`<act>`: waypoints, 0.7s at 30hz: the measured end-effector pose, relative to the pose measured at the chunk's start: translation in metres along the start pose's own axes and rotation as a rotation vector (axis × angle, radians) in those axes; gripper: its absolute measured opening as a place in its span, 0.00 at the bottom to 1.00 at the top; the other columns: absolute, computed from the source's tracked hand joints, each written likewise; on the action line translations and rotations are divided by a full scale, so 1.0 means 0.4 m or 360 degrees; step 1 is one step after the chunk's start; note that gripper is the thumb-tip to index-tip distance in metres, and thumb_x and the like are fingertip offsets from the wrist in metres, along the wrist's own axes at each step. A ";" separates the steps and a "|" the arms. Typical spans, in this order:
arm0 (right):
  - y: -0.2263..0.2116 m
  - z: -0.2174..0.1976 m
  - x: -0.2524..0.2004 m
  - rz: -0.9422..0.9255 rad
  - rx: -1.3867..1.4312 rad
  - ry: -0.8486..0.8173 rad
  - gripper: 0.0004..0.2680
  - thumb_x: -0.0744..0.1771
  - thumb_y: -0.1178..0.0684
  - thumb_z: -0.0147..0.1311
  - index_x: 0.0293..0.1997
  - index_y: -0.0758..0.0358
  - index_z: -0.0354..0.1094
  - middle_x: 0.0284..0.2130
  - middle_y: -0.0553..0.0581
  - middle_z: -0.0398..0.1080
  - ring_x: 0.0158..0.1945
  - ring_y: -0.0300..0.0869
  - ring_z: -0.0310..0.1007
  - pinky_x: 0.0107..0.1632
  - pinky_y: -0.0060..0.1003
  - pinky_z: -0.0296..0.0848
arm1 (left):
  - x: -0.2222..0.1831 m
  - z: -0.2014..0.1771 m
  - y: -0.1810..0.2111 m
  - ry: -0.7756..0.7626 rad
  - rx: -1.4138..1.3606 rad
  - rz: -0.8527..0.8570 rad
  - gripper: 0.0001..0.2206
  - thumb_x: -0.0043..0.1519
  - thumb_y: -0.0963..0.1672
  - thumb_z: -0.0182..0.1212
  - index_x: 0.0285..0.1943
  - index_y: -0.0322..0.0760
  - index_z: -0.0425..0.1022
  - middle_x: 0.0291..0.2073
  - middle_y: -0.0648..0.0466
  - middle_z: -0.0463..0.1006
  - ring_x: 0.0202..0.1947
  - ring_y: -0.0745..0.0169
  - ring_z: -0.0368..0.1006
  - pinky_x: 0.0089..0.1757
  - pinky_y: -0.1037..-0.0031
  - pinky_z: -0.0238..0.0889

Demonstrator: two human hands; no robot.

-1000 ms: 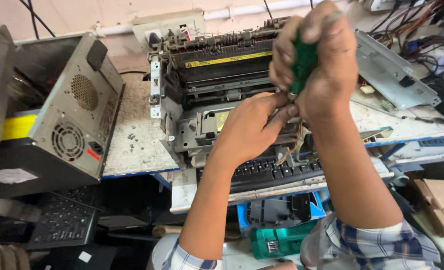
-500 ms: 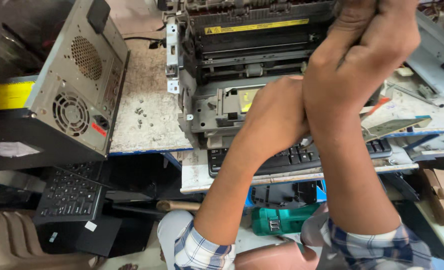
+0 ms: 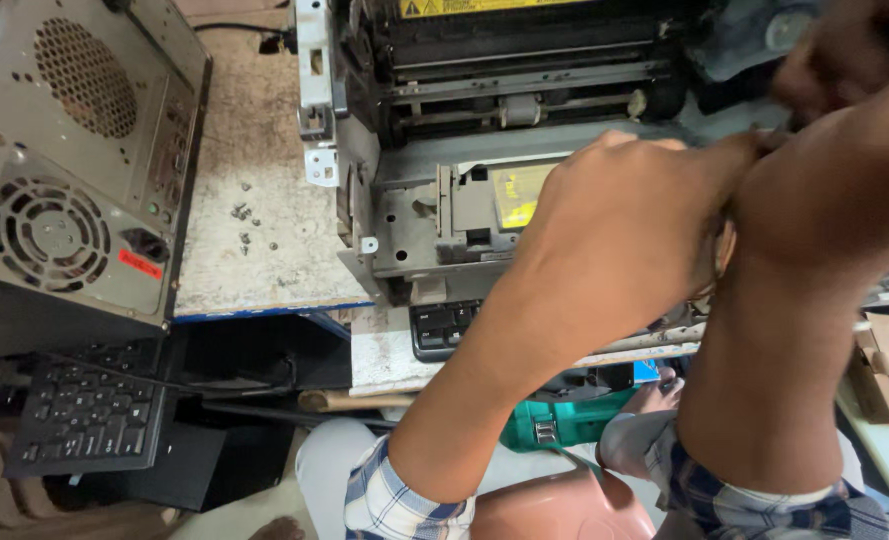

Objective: The person removes a circuit board from a disassembled printer, then uses a screwdriver to loosen screws on an internal component. The person handles the board and internal parts by hand while seated at a cluttered workbench.

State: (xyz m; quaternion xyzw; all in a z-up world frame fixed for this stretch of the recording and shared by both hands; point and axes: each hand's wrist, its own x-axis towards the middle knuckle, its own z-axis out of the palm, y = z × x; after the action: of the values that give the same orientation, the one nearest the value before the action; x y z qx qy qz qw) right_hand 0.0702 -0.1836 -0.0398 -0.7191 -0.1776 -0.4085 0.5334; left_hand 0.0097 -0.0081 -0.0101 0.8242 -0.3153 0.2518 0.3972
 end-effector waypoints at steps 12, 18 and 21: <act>0.098 -0.059 -0.026 -0.0129 -0.0393 -0.0253 0.01 0.69 0.67 0.42 0.40 0.71 0.56 0.27 0.52 0.48 0.30 0.37 0.43 0.33 0.33 0.38 | -0.001 0.013 -0.001 -0.0014 -0.0013 -0.0091 0.12 0.56 0.43 0.61 0.48 0.45 0.77 0.25 0.47 0.80 0.30 0.39 0.78 0.31 0.53 0.68; 0.084 -0.054 -0.017 0.0099 0.0131 -0.0153 0.01 0.69 0.65 0.44 0.39 0.71 0.56 0.26 0.52 0.47 0.29 0.37 0.41 0.33 0.33 0.37 | 0.009 0.013 0.013 -0.0092 0.0029 -0.0150 0.14 0.54 0.43 0.60 0.50 0.47 0.77 0.26 0.48 0.81 0.32 0.41 0.79 0.32 0.54 0.70; 0.053 -0.059 -0.003 0.0210 0.0499 -0.0131 0.11 0.75 0.58 0.39 0.32 0.66 0.50 0.23 0.52 0.46 0.27 0.37 0.41 0.33 0.33 0.39 | 0.010 0.017 0.021 -0.0099 0.0110 -0.0091 0.12 0.56 0.44 0.61 0.49 0.45 0.76 0.26 0.48 0.82 0.34 0.41 0.79 0.36 0.53 0.70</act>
State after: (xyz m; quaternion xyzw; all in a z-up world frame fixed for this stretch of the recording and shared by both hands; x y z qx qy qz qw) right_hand 0.0748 -0.2126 -0.0517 -0.6532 -0.2131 -0.3101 0.6571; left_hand 0.0073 -0.0192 -0.0072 0.8536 -0.2948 0.2254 0.3656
